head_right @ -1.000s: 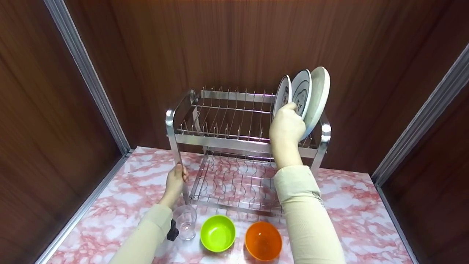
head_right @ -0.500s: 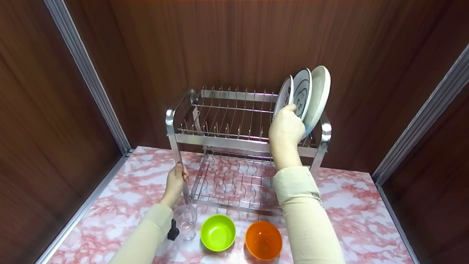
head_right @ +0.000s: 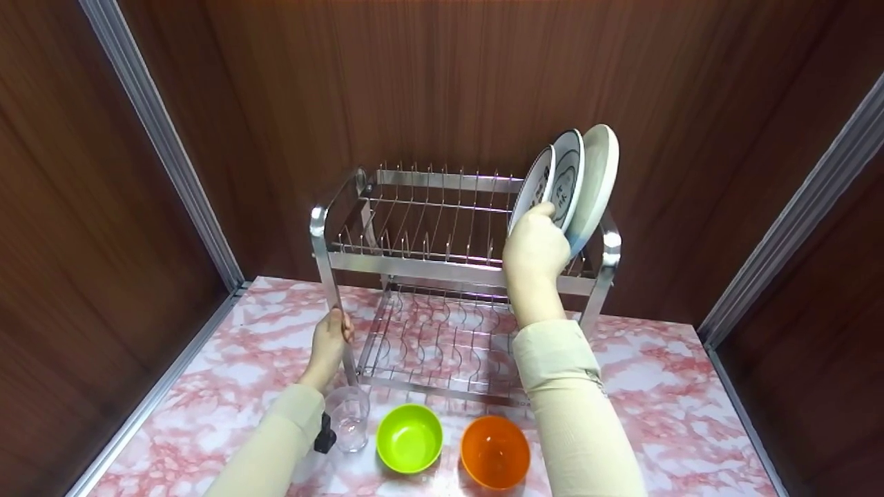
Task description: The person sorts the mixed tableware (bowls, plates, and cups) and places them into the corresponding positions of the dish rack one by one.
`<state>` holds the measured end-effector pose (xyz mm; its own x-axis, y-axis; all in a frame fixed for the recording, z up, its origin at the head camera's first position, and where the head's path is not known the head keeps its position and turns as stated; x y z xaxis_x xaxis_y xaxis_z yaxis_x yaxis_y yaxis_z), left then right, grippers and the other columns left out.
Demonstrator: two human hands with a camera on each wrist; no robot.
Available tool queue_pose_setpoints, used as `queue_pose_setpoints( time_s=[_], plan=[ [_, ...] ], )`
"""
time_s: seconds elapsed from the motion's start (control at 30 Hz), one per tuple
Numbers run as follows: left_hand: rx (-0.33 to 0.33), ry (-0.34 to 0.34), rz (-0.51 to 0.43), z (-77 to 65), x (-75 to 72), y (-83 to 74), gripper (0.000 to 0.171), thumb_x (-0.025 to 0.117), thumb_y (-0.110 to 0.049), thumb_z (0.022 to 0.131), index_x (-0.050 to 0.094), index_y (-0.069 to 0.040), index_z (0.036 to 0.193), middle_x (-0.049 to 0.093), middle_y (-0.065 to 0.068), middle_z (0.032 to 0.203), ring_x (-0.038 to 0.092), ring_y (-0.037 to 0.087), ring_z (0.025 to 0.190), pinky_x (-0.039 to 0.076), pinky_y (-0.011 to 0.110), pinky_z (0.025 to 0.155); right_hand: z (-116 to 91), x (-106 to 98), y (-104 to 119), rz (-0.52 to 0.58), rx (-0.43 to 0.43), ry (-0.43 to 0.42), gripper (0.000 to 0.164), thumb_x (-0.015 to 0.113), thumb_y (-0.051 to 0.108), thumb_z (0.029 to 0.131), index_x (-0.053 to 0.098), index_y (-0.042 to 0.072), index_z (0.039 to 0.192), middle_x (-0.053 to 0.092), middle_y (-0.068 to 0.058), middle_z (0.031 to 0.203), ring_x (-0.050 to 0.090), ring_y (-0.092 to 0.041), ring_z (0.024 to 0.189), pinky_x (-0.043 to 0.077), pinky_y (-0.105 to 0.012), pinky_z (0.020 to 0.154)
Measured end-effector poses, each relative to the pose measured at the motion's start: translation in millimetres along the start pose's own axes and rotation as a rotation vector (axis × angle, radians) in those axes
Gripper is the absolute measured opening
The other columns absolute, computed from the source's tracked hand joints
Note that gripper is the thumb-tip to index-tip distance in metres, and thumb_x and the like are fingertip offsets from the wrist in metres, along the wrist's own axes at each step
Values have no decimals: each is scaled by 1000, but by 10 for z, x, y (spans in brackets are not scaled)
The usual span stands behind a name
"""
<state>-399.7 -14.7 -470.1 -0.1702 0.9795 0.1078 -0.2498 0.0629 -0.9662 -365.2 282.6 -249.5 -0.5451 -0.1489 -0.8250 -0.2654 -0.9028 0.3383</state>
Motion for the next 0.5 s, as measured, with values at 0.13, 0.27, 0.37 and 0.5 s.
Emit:
queue_pose_setpoints(
  time_s=[0.13, 0.27, 0.37, 0.5],
  plan=[
    [12, 8, -6, 0, 5, 3, 44, 35, -30, 90, 44, 8, 72, 40, 0, 57, 38, 9, 50, 34, 17, 48, -13, 6, -26, 23, 22, 19, 36, 37, 16, 85, 36, -9, 111, 59, -32, 91, 58, -47, 80, 47, -54, 61],
    [16, 8, -2, -5, 6, -6, 43, 35, -31, 90, 44, 7, 72, 40, 0, 58, 38, 8, 51, 34, 18, 49, -24, 10, -56, 49, 50, 21, 33, 33, 17, 87, 36, -7, 109, 59, -32, 91, 58, -47, 81, 47, -54, 62],
    [15, -3, -5, -12, 0, -14, 38, 36, -27, 90, 45, 3, 70, 40, 2, 58, 38, 9, 52, 34, 18, 49, -39, 9, -72, 68, 59, 4, 32, 30, 17, 87, 37, -7, 107, 60, -32, 89, 58, -47, 80, 47, -54, 62],
    [13, -9, -6, -18, 1, -6, 33, 37, -26, 90, 44, -8, 65, 41, 4, 58, 39, 9, 51, 34, 17, 49, -59, -1, -85, 88, 58, 1, 32, 30, 17, 87, 37, -7, 107, 60, -33, 88, 58, -47, 80, 47, -54, 62]
  ],
)
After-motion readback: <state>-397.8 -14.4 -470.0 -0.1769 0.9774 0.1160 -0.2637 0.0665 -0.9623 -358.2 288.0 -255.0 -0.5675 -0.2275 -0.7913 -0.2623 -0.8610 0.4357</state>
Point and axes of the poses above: each hand's wrist, its own z-axis towards the middle knuckle, its own x-axis out of the palm, y = z × x, the point moved 3 cm from there along z, towards the middle knuckle
